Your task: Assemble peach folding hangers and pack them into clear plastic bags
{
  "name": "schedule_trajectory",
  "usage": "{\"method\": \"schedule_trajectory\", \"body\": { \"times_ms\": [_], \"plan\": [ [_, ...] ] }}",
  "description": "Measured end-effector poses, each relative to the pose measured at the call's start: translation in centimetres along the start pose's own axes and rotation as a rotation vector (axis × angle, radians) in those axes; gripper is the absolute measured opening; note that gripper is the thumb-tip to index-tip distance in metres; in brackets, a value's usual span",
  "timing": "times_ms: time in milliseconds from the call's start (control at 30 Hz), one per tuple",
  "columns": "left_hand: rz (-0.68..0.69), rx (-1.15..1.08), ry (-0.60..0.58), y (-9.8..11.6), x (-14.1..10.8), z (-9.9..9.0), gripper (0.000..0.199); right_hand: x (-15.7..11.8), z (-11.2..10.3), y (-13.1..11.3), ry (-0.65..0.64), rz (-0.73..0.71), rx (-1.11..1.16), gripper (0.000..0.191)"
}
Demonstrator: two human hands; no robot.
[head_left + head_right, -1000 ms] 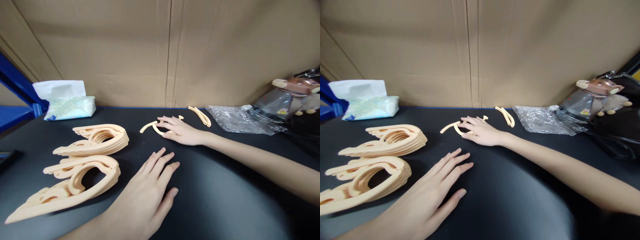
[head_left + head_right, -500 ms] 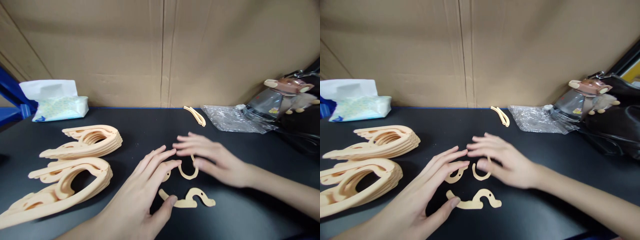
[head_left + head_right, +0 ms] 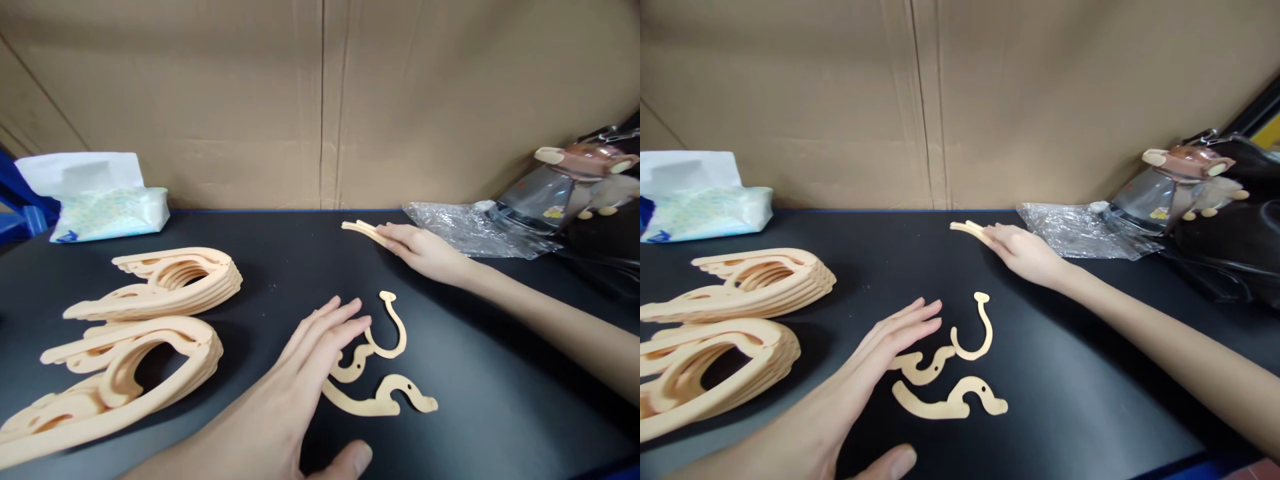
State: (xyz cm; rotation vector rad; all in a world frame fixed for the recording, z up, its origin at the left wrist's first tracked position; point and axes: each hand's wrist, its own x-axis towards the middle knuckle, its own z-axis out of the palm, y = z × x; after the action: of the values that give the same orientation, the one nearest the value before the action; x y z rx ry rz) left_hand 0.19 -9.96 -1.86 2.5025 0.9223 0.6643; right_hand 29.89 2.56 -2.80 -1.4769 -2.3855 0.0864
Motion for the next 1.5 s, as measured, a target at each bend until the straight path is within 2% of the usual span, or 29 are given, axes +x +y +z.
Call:
{"method": "schedule_trajectory", "body": {
  "times_ms": [133, 233, 333, 433, 533, 700, 900, 1067, 1233, 1300, 1500],
  "plan": [
    [-0.061, -0.15, 0.063, -0.5, 1.0, 1.2, 0.06, -2.8, -0.3, -2.9, -0.121, -0.19, 0.11, 0.045],
    [-0.081, -0.19, 0.06, -0.6, 1.2, 1.6, 0.053, -4.2, -0.3, -4.4, -0.182, -0.259, 0.21, 0.044],
    [-0.027, -0.16, 0.042, -0.4, 1.1, 0.6, 0.055, -4.6, -0.2, -5.1, -0.179, -0.279, 0.28, 0.043],
    [0.089, -0.109, -0.069, -0.1, 1.0, -0.9, 0.056, -4.7, -0.6, -5.4, -0.123, -0.274, 0.298, 0.043],
    [0.193, -0.019, -0.179, -0.2, 1.2, -1.8, 0.047, -5.0, -1.7, -5.5, -0.041, -0.3, 0.226, 0.041],
    [0.253, 0.124, -0.202, -0.7, 1.6, -2.0, 0.042, -6.1, -3.6, -6.4, 0.033, -0.437, 0.008, 0.031],
    [0.28, 0.17, -0.168, -0.8, 1.6, -1.8, 0.035, -6.8, -3.8, -7.7, -0.092, -0.54, -0.135, 0.029],
    [0.223, 0.152, -0.108, -0.8, 1.3, -1.2, 0.033, -6.9, -3.4, -7.5, -0.1, -0.532, -0.102, 0.029],
    [0.162, 0.497, 0.064, -1.5, 1.2, -0.8, 0.033, -6.9, -3.6, -7.2, -0.081, -0.517, -0.082, 0.025],
    [0.13, 0.553, 0.069, -1.6, 1.3, -0.8, 0.035, -7.0, -3.7, -7.2, -0.086, -0.484, -0.094, 0.025],
    [0.088, 0.523, 0.035, -1.5, 1.6, -0.9, 0.038, -6.8, -4.1, -7.0, -0.126, -0.404, -0.069, 0.027]
  ]
}}
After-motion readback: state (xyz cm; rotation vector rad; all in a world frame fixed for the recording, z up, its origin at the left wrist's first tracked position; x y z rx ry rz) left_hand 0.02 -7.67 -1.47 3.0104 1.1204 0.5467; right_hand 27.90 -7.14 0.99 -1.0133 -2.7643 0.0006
